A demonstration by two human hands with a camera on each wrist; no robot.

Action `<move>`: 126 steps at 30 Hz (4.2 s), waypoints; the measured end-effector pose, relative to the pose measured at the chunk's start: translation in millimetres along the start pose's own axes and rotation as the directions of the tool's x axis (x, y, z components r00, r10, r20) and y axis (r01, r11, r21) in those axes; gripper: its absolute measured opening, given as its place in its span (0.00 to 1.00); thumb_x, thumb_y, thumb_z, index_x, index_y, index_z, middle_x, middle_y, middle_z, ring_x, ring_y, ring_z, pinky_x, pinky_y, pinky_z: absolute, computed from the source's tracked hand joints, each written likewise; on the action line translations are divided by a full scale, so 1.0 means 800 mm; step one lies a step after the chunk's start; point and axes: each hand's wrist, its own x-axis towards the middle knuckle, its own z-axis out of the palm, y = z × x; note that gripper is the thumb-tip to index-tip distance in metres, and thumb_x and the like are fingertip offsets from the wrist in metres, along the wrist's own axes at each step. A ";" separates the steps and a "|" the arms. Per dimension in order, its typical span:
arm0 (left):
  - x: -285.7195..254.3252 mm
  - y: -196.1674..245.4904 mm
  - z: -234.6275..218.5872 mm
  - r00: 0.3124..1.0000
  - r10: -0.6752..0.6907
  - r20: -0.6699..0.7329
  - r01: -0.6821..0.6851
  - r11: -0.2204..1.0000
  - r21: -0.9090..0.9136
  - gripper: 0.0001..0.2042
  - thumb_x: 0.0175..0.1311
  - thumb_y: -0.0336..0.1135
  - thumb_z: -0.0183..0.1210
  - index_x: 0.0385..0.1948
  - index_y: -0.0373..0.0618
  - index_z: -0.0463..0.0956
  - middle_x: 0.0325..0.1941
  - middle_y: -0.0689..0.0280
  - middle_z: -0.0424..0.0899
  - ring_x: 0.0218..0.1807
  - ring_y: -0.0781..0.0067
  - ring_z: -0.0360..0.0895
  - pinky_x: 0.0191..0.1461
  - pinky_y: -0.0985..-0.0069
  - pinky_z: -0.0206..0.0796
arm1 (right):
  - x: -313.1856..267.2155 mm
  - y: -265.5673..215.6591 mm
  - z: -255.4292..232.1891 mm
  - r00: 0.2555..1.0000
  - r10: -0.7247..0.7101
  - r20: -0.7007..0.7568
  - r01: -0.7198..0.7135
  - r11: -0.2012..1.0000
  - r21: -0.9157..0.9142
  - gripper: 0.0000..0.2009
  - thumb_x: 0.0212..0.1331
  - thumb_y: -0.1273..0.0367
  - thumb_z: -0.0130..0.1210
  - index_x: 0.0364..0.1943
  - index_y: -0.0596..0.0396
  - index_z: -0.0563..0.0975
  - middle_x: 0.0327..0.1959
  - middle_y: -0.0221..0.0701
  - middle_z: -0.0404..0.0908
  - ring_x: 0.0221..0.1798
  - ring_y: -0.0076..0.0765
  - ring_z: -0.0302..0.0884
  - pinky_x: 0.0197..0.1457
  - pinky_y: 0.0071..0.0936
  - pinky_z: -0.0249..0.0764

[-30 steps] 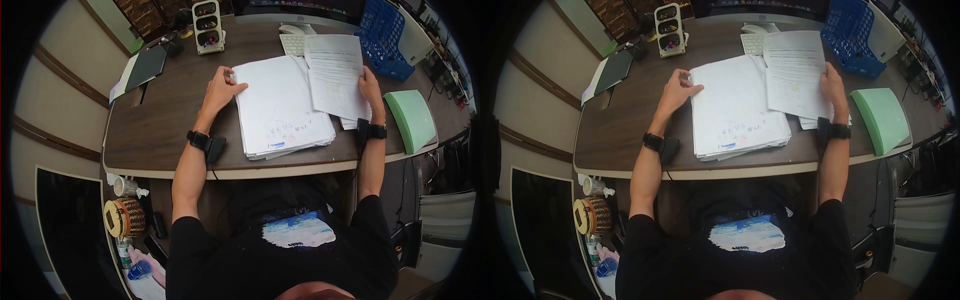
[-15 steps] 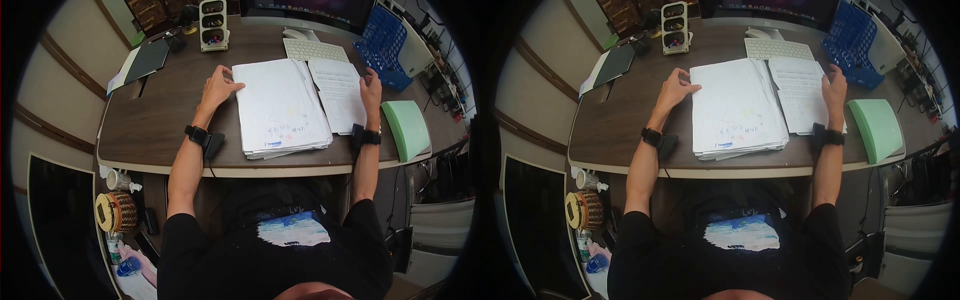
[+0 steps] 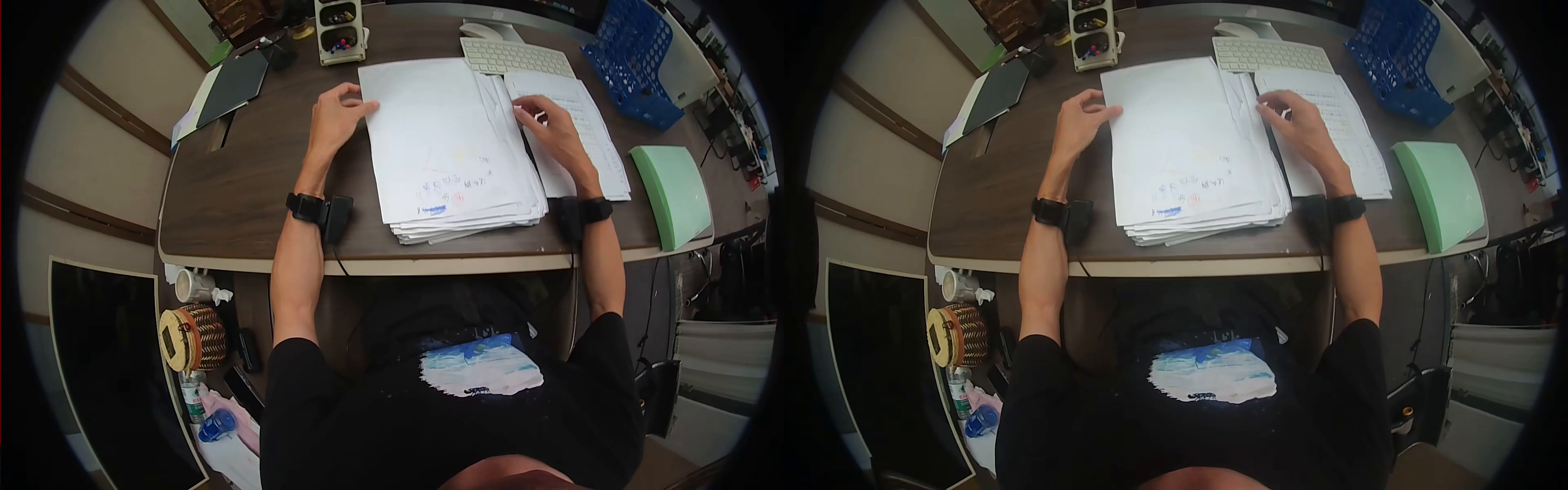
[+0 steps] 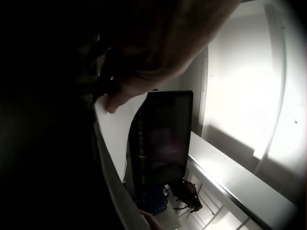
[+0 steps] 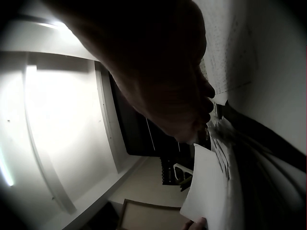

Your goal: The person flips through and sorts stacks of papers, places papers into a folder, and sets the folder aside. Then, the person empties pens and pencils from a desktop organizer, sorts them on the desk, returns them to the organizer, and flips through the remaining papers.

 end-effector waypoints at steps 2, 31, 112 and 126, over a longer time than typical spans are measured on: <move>0.000 0.004 0.001 1.000 0.024 -0.015 -0.024 1.000 0.008 0.20 0.63 0.42 0.77 0.52 0.39 0.89 0.43 0.56 0.96 0.45 0.73 0.90 0.55 0.73 0.78 | -0.001 -0.002 0.000 1.000 -0.007 -0.011 0.007 1.000 -0.003 0.13 0.73 0.62 0.66 0.54 0.55 0.88 0.45 0.32 0.91 0.44 0.28 0.83 0.49 0.27 0.76; -0.004 -0.006 0.023 0.997 -0.016 0.079 0.001 0.982 0.191 0.34 0.53 0.52 0.82 0.57 0.43 0.78 0.40 0.59 0.91 0.46 0.60 0.91 0.52 0.62 0.79 | -0.010 0.172 -0.127 0.879 0.250 -0.405 -0.375 0.887 -0.268 0.18 0.76 0.62 0.47 0.60 0.57 0.79 0.53 0.56 0.86 0.59 0.69 0.83 0.64 0.52 0.75; 0.020 -0.012 0.030 1.000 -0.017 0.006 0.017 0.762 -0.647 0.15 0.74 0.30 0.71 0.55 0.31 0.85 0.48 0.66 0.90 0.48 0.80 0.85 0.52 0.81 0.75 | 0.013 -0.018 0.004 0.998 0.062 -0.018 -0.058 0.978 0.200 0.23 0.80 0.55 0.60 0.65 0.58 0.80 0.52 0.40 0.90 0.52 0.30 0.85 0.60 0.31 0.79; 0.003 -0.007 0.039 0.994 0.095 0.046 -0.099 0.991 0.086 0.23 0.68 0.45 0.76 0.54 0.39 0.80 0.34 0.68 0.81 0.37 0.74 0.77 0.46 0.71 0.73 | 0.016 0.051 -0.052 0.913 0.202 -0.354 -0.169 0.978 0.123 0.13 0.72 0.63 0.57 0.45 0.61 0.83 0.32 0.41 0.83 0.38 0.35 0.79 0.47 0.37 0.76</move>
